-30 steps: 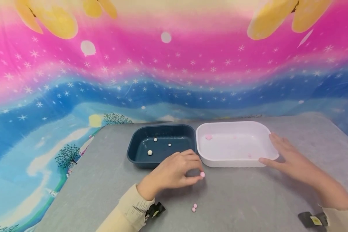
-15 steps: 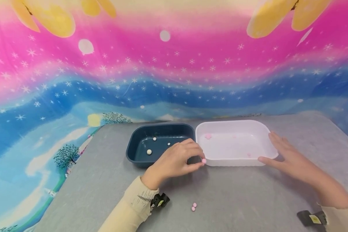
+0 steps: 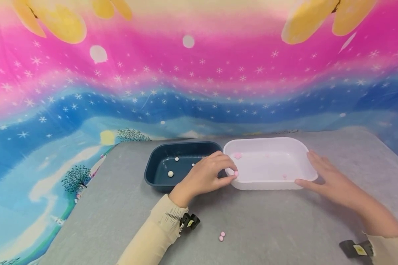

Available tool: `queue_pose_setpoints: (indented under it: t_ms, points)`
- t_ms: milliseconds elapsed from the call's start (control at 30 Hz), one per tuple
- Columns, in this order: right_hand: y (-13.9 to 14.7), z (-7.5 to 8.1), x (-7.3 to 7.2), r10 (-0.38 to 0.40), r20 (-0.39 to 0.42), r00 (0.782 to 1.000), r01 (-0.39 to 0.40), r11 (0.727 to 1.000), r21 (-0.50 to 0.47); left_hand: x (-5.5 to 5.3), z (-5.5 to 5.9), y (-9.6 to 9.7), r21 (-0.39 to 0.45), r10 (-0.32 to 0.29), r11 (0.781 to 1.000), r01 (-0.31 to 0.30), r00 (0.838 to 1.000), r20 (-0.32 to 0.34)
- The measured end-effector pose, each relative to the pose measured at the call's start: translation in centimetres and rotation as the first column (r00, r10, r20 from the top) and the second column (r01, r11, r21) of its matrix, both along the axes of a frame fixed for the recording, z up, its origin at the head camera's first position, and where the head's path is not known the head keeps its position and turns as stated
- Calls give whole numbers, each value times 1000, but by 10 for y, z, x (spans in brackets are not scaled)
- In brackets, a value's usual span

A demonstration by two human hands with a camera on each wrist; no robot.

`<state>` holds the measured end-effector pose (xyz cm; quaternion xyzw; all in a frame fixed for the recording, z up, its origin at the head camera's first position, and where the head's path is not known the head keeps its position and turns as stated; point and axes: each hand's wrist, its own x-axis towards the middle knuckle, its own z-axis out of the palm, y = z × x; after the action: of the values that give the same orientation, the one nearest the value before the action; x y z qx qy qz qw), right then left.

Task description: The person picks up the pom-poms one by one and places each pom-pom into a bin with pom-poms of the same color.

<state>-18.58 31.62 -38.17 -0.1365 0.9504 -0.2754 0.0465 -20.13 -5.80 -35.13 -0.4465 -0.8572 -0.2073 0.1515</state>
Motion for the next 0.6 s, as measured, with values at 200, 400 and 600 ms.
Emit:
queue_pose_setpoints:
  t_ms: [200, 400, 600]
  points:
    - [0, 0, 1, -5, 5, 1000, 5, 1000, 1, -6, -1, 4, 17, 44, 999, -44, 999, 17]
    - [1, 0, 2, -7, 8, 1000, 7, 1000, -2, -11, -4, 5, 2, 105, 994, -105, 994, 34]
    - [1, 1, 1, -1, -9, 1000, 1, 1000, 0, -17, -7, 4, -27, 200, 980, -199, 980, 24]
